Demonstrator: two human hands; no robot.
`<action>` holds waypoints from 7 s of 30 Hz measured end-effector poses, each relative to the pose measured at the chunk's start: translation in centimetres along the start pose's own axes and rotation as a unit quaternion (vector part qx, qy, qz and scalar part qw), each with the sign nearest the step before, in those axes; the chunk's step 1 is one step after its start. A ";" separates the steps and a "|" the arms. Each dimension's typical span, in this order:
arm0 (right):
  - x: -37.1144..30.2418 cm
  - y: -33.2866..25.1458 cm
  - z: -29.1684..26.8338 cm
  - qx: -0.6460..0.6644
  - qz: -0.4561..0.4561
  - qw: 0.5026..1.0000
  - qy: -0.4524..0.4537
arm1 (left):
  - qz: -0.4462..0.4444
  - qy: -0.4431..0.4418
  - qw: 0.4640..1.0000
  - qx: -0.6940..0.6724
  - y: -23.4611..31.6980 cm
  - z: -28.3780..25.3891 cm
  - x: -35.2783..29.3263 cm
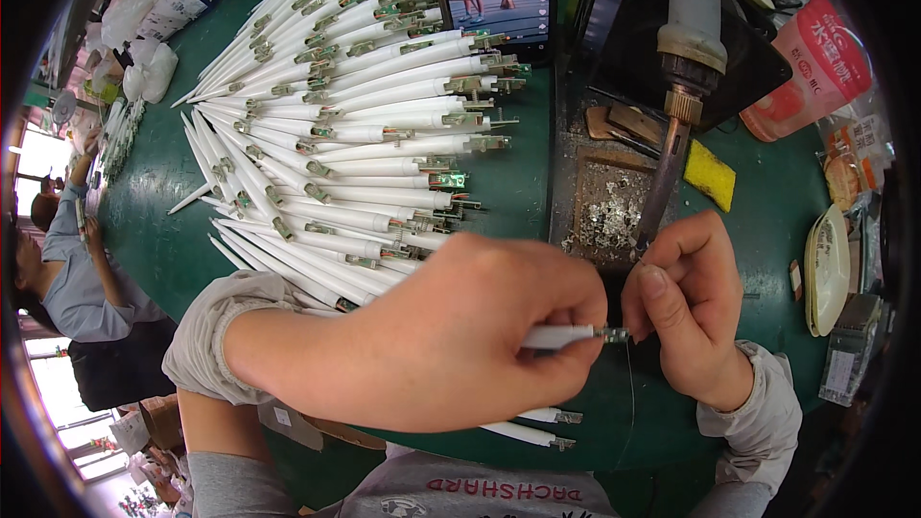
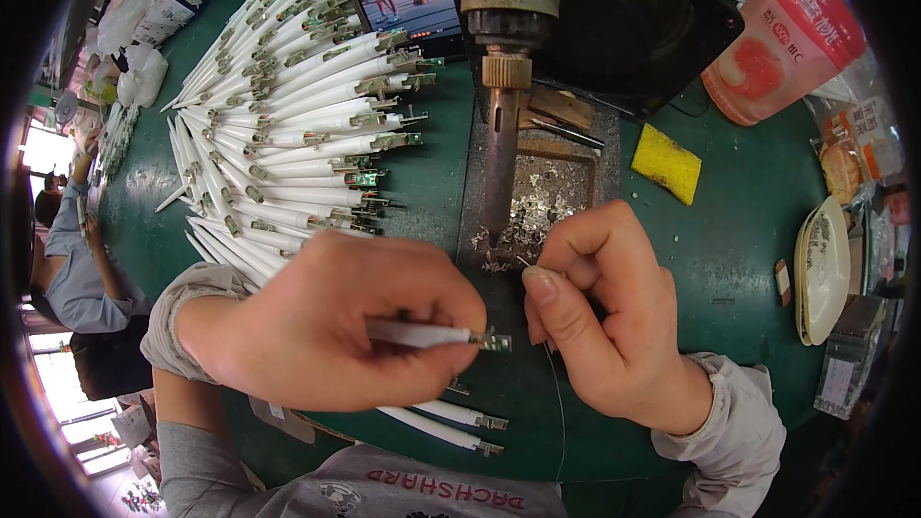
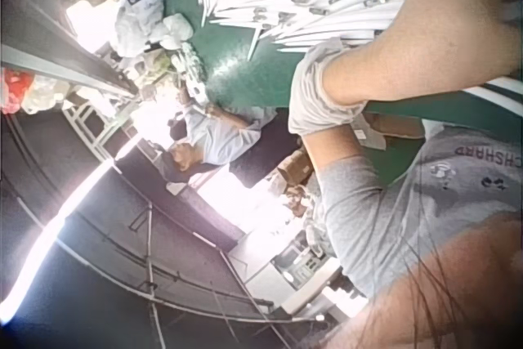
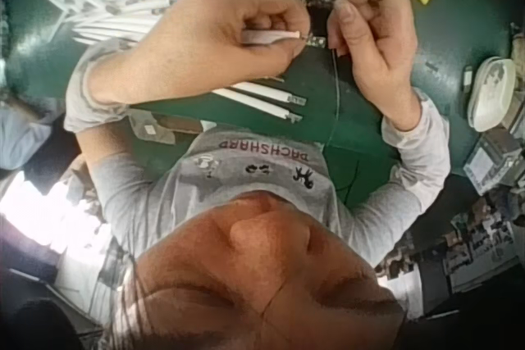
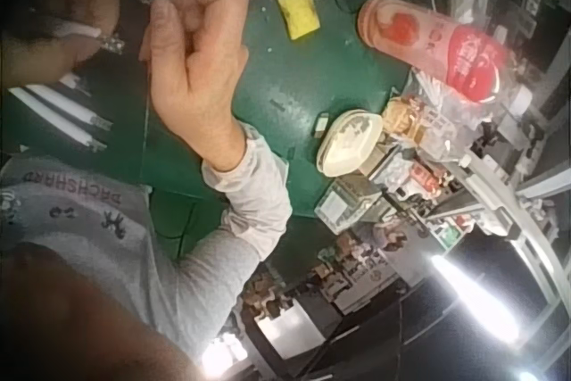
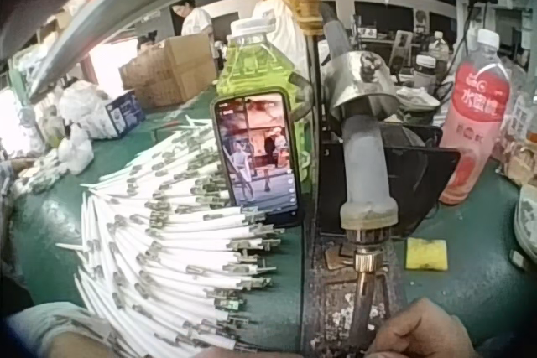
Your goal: The person solders electrical components onto the ends of light tubes at an assembly line station. This is done by hand using a soldering iron and solder wire.
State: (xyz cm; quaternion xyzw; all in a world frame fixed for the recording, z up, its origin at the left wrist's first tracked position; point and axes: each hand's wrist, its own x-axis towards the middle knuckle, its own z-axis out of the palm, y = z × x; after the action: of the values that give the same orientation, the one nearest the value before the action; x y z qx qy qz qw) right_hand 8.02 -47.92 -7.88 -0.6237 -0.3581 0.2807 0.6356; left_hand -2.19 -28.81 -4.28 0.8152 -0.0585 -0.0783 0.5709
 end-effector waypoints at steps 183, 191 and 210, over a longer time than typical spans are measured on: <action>-0.2 -0.7 0.0 0.029 -0.015 0.999 -0.009 | 0.138 0.141 0.973 0.120 -0.2 0.3 0.6; -0.1 -1.6 0.1 0.068 0.043 0.997 0.000 | 0.117 0.146 0.975 0.116 -0.2 -0.1 1.0; 0.3 -1.3 0.3 0.068 0.033 0.997 0.026 | 0.130 0.164 0.971 0.114 -0.1 -0.1 1.3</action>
State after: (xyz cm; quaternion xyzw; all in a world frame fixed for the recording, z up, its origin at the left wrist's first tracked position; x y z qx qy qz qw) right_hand 7.79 -47.58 -6.59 -0.5972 -0.3009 0.3087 0.6764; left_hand -0.88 -28.88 -4.40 0.8622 -0.0778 0.1387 0.4810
